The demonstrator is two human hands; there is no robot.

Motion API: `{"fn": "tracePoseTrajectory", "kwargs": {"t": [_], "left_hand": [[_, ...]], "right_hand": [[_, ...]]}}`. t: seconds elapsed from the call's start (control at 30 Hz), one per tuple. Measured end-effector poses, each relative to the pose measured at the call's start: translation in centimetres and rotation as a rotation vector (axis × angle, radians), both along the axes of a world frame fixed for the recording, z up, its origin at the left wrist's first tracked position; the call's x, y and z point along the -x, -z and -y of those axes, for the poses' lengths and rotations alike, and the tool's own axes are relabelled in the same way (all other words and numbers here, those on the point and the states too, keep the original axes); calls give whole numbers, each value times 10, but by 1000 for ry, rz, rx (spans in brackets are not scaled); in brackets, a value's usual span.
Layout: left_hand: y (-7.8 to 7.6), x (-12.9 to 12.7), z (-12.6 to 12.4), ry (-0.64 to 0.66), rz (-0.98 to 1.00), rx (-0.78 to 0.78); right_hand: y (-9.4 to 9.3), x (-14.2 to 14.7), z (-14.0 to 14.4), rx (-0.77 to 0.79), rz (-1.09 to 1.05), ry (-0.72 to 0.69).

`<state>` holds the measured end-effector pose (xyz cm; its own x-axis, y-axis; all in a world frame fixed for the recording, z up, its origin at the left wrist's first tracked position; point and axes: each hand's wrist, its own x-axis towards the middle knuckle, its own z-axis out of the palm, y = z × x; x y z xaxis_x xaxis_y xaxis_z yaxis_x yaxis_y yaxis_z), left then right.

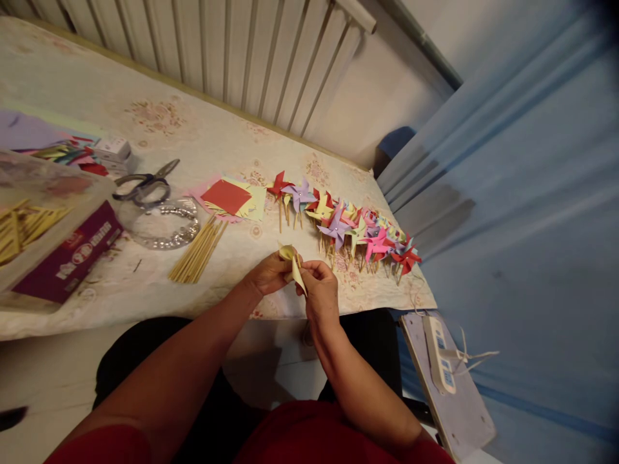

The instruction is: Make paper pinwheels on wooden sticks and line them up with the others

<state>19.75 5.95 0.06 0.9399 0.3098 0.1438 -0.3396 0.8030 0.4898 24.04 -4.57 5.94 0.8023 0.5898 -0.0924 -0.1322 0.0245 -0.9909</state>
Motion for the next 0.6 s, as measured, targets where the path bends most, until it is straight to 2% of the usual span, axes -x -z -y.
{"fn": "tracePoseTrajectory", "kwargs": {"t": [0.33, 0.6], "left_hand": [[7, -3, -1, -31, -44, 4], [5, -3, 0, -22, -33, 7]], "right_hand": [[-3, 1, 0, 4, 37, -8], [2, -1, 0, -5, 64, -4]]}}
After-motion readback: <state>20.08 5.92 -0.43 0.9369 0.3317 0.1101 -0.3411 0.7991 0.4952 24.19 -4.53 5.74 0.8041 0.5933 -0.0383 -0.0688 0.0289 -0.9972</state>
